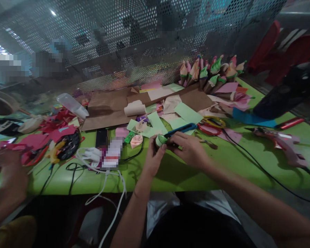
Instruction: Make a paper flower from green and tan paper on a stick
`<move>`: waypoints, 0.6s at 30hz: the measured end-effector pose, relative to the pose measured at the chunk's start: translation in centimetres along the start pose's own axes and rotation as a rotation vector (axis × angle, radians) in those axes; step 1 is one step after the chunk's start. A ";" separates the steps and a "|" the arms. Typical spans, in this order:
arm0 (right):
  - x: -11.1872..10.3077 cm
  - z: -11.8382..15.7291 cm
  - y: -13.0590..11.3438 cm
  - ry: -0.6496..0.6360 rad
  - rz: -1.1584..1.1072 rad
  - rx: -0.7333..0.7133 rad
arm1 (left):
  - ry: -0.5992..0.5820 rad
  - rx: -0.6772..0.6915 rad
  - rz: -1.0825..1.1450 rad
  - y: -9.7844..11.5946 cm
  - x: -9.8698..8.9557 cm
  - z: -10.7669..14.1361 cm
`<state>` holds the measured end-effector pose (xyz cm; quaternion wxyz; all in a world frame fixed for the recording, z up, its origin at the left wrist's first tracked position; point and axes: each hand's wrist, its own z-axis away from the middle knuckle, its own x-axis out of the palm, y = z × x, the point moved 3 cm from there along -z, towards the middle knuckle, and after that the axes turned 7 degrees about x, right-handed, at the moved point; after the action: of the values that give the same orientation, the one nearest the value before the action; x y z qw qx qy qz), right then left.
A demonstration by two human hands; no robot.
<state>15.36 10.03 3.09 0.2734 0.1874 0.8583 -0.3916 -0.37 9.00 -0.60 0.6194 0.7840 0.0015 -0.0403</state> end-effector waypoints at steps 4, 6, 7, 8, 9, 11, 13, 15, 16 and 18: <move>0.6 0.1 0.1 -0.006 0.068 -0.022 | -0.020 0.048 -0.046 0.4 0.0 0.2; 0.7 0.1 0.1 -0.010 0.080 -0.018 | -0.028 0.062 -0.057 0.4 0.1 0.2; 0.6 0.1 0.0 -0.006 0.066 -0.017 | -0.028 0.062 -0.057 0.4 0.1 0.2; 0.5 0.1 -0.1 0.005 0.039 -0.015 | -0.020 0.056 -0.050 0.3 0.1 0.1; 0.4 0.1 -0.2 0.019 0.002 -0.008 | -0.008 0.045 -0.033 0.2 0.0 0.1; 0.0 0.0 -0.3 0.059 -0.076 0.025 | 0.024 0.002 0.020 -0.3 -0.1 -0.1; -0.3 0.0 -0.3 0.092 -0.127 0.063 | 0.065 -0.049 0.074 -0.8 -0.2 -0.2; -0.5 0.1 -0.3 0.108 -0.150 0.070 | 0.091 -0.072 0.110 -1.1 -0.3 -0.2; -0.5 0.2 -0.3 0.104 -0.159 0.061 | 0.099 -0.071 0.119 -1.2 -0.4 -0.2; -0.3 0.3 -0.2 0.079 -0.173 0.041 | 0.097 -0.050 0.128 -1.4 -0.4 -0.2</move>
<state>15.54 9.60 3.22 0.2003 0.1334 0.8733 -0.4236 -0.79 9.54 -1.85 0.6392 0.7679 -0.0178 0.0373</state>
